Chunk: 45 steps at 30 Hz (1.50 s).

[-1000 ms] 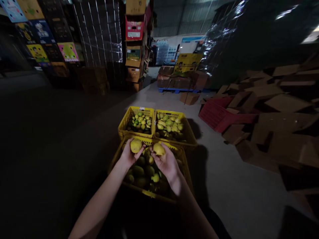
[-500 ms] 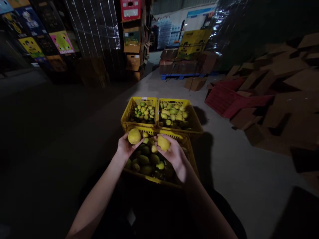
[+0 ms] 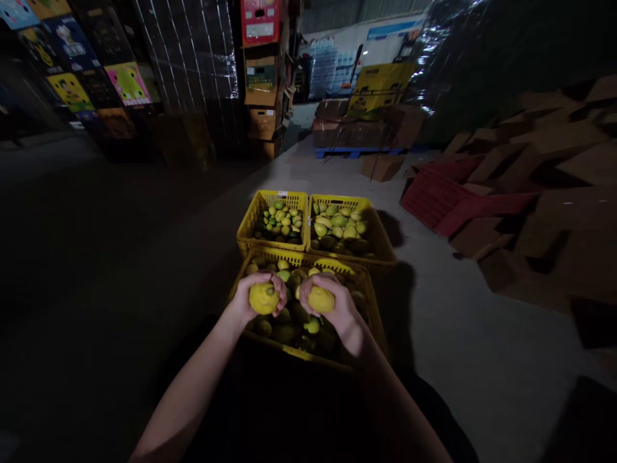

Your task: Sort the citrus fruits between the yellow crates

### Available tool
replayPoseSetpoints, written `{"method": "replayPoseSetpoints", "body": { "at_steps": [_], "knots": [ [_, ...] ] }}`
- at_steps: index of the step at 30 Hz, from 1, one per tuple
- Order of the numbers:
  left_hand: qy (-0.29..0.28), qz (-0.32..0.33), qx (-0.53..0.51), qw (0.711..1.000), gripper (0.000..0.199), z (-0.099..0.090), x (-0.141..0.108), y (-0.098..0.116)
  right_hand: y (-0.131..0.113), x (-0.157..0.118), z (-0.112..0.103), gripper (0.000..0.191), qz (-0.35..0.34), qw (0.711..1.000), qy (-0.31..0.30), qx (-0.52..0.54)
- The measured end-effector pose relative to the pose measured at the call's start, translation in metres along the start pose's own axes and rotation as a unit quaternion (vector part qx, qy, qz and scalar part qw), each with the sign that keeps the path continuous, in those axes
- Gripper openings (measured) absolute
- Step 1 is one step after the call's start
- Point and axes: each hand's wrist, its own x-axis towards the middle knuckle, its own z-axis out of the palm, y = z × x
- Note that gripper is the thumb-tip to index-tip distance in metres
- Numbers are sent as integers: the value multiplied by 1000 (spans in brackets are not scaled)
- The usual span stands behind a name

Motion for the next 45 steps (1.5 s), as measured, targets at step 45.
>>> {"method": "replayPoseSetpoints", "body": {
  "at_steps": [45],
  "knots": [
    [44,186,0,982,31,14,29,-1,6,-13,10,25,-355,762,230,-490]
  ]
}}
